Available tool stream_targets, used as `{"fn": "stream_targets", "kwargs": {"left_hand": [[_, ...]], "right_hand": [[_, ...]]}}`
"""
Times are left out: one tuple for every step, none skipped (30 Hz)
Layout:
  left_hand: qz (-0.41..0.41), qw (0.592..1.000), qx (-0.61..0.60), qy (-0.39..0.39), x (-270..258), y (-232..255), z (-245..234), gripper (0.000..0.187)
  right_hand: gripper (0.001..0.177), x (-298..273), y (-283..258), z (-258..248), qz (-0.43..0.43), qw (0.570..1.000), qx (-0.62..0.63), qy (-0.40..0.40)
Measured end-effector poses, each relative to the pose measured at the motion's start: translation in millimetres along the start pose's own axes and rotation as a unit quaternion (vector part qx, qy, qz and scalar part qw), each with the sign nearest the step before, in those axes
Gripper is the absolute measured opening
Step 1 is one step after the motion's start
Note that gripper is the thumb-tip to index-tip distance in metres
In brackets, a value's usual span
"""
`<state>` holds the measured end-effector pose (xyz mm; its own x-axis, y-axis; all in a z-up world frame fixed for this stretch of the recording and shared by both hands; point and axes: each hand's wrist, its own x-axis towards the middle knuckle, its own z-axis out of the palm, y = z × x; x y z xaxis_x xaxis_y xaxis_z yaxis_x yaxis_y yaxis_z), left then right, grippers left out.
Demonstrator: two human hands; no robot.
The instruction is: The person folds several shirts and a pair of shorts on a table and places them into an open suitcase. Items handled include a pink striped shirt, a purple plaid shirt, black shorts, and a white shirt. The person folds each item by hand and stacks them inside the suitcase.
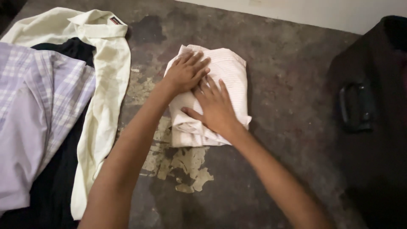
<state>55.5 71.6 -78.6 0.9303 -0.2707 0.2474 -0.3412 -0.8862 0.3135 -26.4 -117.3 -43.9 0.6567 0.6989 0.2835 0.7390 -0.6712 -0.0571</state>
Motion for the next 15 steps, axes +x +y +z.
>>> {"fn": "stream_targets", "kwargs": {"left_hand": [[-0.015, 0.999, 0.029, -0.003, -4.6, 3.4, -4.9, 0.059], [-0.028, 0.998, 0.059, -0.004, -10.8, 10.0, -10.3, 0.060], [-0.042, 0.995, 0.089, -0.004, -17.5, 17.9, -16.8, 0.062], [-0.050, 0.992, 0.113, -0.019, -26.5, 27.2, -22.7, 0.065], [-0.057, 0.988, 0.136, -0.035, -35.1, 37.2, -29.2, 0.069], [-0.063, 0.984, 0.160, -0.047, -40.5, 48.0, -36.6, 0.073], [-0.066, 0.983, 0.165, -0.043, -46.7, 59.3, -43.9, 0.075], [-0.068, 0.982, 0.170, -0.041, -54.9, 71.3, -50.2, 0.077], [-0.070, 0.981, 0.175, -0.039, -61.4, 82.1, -56.8, 0.080], [-0.097, 0.978, 0.163, -0.092, -65.3, 90.6, -64.2, 0.074], [-0.124, 0.970, 0.150, -0.145, -68.3, 98.1, -70.1, 0.069], [-0.148, 0.959, 0.136, -0.198, -68.6, 105.4, -73.4, 0.066], [-0.117, 0.969, 0.147, -0.160, -64.4, 110.2, -75.3, 0.062], [-0.088, 0.976, 0.157, -0.122, -58.6, 111.8, -75.9, 0.058], [-0.058, 0.981, 0.167, -0.083, -51.5, 112.3, -74.0, 0.056]], "right_hand": [[0.083, -3.7, 8.1, -3.4, -0.031, 0.999, 0.011, -0.016], [0.080, -7.0, 20.0, -8.6, -0.063, 0.997, 0.019, -0.030], [0.078, -10.9, 32.9, -14.0, -0.095, 0.994, 0.028, -0.044], [0.079, -16.6, 46.8, -19.3, -0.131, 0.990, 0.021, -0.047], [0.079, -19.9, 63.9, -25.8, -0.166, 0.985, 0.015, -0.050], [0.080, -21.3, 83.1, -33.8, -0.200, 0.978, 0.006, -0.052], [0.086, -23.0, 100.1, -40.6, -0.183, 0.981, -0.023, -0.054], [0.093, -27.6, 115.6, -47.0, -0.164, 0.984, -0.050, -0.058], [0.096, -33.1, 132.1, -55.6, -0.124, 0.987, -0.072, -0.067], [0.099, -36.8, 148.5, -65.3, -0.085, 0.989, -0.095, -0.075], [0.098, -40.5, 161.9, -73.7, -0.054, 0.989, -0.113, -0.081], [0.096, -43.9, 171.5, -78.7, -0.023, 0.987, -0.130, -0.087], [0.092, -45.1, 179.8, -83.0, 0.029, 0.989, -0.120, -0.082], [0.088, -45.3, 187.0, -87.3, 0.078, 0.988, -0.108, -0.078], [0.084, -45.9, 190.9, -90.0, 0.128, 0.984, -0.096, -0.074]]}}
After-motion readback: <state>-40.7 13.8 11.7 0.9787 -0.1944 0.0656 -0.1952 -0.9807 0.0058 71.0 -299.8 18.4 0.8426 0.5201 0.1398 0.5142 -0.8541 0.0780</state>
